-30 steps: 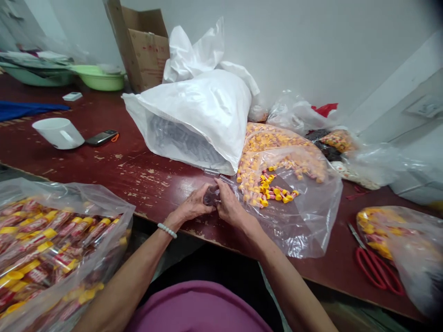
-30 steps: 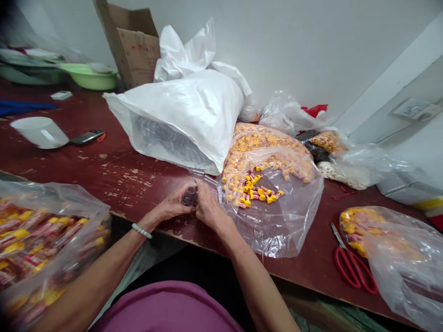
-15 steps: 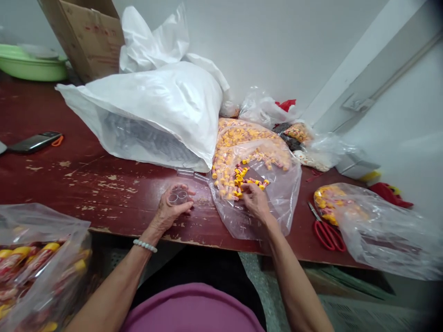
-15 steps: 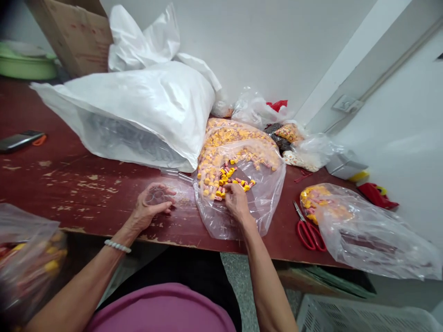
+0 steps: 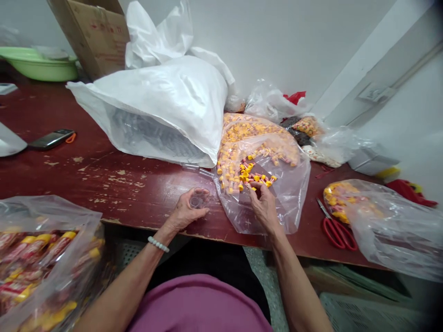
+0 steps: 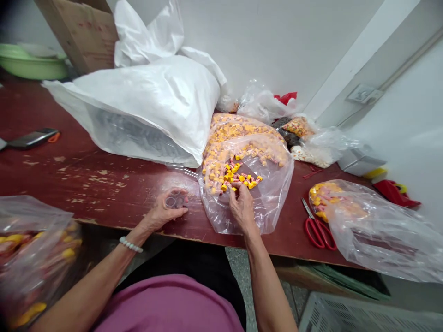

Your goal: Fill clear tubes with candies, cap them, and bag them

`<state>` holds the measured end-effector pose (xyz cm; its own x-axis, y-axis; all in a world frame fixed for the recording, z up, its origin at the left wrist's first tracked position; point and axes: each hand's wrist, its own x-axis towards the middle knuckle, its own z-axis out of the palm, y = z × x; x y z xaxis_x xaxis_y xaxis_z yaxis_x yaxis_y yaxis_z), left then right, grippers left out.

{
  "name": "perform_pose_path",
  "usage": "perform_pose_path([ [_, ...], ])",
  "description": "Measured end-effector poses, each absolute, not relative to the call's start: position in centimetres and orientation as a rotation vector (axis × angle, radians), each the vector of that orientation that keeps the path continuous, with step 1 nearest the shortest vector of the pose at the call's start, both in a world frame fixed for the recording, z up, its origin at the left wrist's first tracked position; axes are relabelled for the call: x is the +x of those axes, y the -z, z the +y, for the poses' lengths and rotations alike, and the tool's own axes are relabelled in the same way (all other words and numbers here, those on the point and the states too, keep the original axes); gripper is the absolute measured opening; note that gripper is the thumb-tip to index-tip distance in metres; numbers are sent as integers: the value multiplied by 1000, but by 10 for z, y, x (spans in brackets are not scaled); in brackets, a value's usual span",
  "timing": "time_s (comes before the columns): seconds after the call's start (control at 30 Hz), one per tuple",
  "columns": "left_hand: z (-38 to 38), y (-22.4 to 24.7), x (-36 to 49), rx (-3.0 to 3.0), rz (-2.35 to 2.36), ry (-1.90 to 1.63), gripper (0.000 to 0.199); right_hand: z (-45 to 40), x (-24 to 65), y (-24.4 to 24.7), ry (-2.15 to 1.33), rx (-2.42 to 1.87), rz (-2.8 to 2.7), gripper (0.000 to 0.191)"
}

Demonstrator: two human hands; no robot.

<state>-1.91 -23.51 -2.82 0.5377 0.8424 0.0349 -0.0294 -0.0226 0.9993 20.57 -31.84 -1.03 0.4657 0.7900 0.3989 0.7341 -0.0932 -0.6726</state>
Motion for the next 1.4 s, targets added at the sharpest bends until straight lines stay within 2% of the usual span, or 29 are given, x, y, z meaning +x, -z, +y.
perform_pose_path([
  [0.2, -246, 28, -13, 1677, 656, -789, 37, -334, 143, -35, -248, -1431, -1634, 23],
  [0.37, -250, 24, -16, 1796, 670, -765, 34, -331, 136, -35, -256, -1397, -1757, 30],
  [0.53, -252, 21, -15, 1801, 722, -747, 29, -337, 139, -28, -173, -1479, -1603, 33],
  [0.73, -256, 26, -13, 1814, 702, -766, 33, -344, 123, -12, -49, -1592, -1857, 61],
  [0.83, -255, 24, -13, 1692, 772, -800, 30, -344, 121, -5, -163, -1548, -1873, 67],
  [0.93, -250, 20, -15, 1545, 864, -836, 32, -336, 142, 2, -295, -1502, -1612, 56],
  [1.03, -245, 20, -18, 1435, 907, -858, 39, -322, 181, 12, -109, -1692, -1275, 33],
  [1.13, -243, 23, -20, 1360, 912, -877, 45, -309, 208, 22, 33, -1895, -1348, 20],
  [1.27, -244, 22, -18, 1399, 906, -859, 44, -297, 201, 32, 106, -1983, -1719, 19],
  [1.4, -247, 18, -16, 1427, 898, -844, 40, -287, 189, 39, 133, -2068, -1805, 23],
])
